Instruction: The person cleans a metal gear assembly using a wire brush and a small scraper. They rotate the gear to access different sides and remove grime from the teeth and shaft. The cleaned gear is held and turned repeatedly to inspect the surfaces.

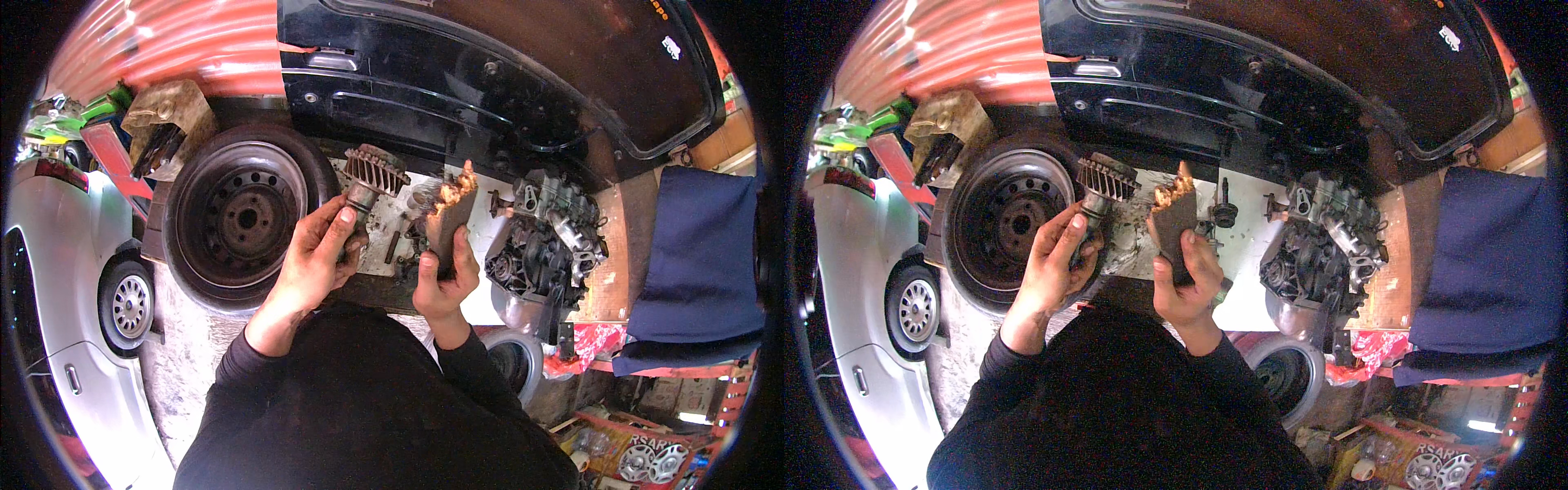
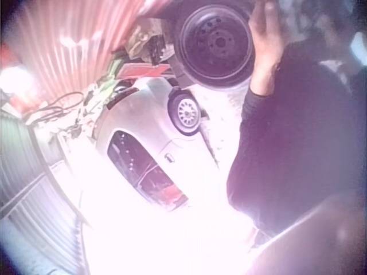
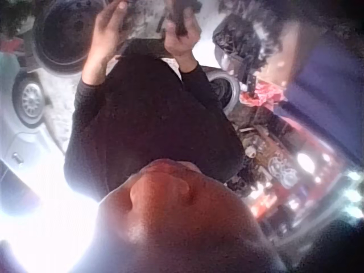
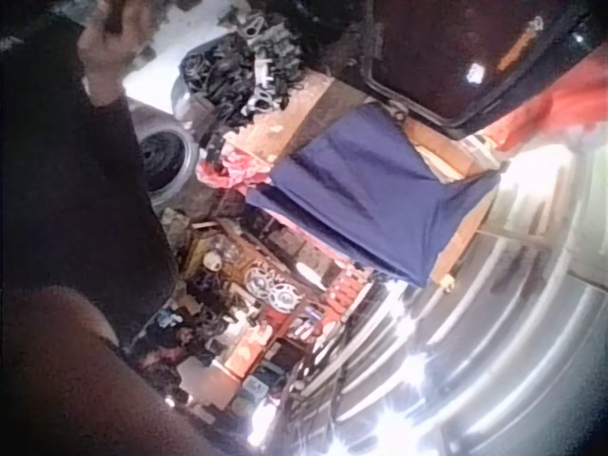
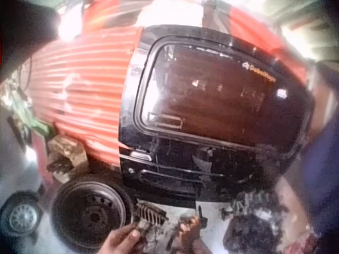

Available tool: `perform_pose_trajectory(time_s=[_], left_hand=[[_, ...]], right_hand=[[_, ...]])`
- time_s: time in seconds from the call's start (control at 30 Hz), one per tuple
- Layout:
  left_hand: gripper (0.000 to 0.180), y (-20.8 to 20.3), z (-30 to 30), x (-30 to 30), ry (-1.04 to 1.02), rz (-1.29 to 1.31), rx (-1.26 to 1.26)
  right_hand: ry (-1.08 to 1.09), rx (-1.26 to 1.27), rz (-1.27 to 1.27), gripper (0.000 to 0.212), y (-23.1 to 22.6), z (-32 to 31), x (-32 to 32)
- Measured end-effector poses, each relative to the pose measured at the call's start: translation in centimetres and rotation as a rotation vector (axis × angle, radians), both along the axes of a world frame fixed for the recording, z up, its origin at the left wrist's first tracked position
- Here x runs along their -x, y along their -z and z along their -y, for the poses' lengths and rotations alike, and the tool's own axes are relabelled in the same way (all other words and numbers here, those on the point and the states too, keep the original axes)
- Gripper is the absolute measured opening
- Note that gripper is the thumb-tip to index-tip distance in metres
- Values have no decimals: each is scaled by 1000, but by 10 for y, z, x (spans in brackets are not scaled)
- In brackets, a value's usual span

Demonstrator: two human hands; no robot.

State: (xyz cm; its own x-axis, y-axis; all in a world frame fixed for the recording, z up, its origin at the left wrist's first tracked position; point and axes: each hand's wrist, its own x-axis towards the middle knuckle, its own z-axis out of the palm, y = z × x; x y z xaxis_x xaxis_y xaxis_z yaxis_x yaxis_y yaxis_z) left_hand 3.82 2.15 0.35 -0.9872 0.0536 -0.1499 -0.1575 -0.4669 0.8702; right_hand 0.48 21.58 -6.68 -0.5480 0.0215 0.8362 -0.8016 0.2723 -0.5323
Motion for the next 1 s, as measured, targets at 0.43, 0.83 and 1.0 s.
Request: perform_pose_trajectory(time_s=[0.43, 0.83, 1.0], left_hand=[[34, 5, 4, -1, 24, -67, 37], [40, 17, -6, 1, -246, -435, 681], [41, 16, -7, 1, -275, -529, 831]], right_hand=[[-84, -97, 41, 52, -16, 14, 5], [-15, -199, -37, 48, -23, 14, 11], [1, -265, -20, 48, -30, 5, 16]])
